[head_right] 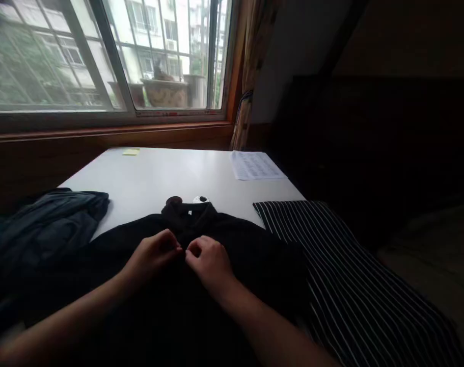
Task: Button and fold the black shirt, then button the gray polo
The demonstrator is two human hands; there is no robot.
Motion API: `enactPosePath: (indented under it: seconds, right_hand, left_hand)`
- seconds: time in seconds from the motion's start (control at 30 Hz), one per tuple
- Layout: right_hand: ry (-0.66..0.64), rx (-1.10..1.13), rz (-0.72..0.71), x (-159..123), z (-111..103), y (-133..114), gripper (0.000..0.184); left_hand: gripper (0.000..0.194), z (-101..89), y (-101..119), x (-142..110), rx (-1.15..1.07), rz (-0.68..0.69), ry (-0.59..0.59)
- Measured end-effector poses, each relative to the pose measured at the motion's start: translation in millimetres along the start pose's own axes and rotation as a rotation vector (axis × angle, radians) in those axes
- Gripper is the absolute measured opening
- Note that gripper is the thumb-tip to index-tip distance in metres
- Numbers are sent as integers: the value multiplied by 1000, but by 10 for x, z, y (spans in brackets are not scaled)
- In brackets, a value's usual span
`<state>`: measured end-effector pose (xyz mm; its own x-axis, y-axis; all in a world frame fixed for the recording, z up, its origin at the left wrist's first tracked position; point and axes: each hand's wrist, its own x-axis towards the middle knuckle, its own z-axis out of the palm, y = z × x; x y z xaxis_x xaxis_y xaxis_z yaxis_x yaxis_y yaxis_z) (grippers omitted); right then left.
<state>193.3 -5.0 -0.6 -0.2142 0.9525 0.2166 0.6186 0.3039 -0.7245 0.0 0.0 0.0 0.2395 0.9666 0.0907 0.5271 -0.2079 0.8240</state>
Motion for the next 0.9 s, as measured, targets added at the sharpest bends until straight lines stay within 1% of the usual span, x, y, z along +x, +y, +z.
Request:
enactPosePath:
  seconds: [0.27,0.53,0.73,0.9]
  right_hand:
    - [1,-15,7,-22,-11,8,8]
    - [-10,-63,-10,0,1,17,7]
    - [-40,-42,6,15,-1,23,6]
    - [-50,-33,-7,10,-4,37,6]
  left_hand:
    - [10,-4,11,12,-17,22,-8]
    - [8,41,-46,30,-2,30,12]
    - [9,54,-51,32,-21,28,26]
    - [9,58,-58,35,-26,44,30]
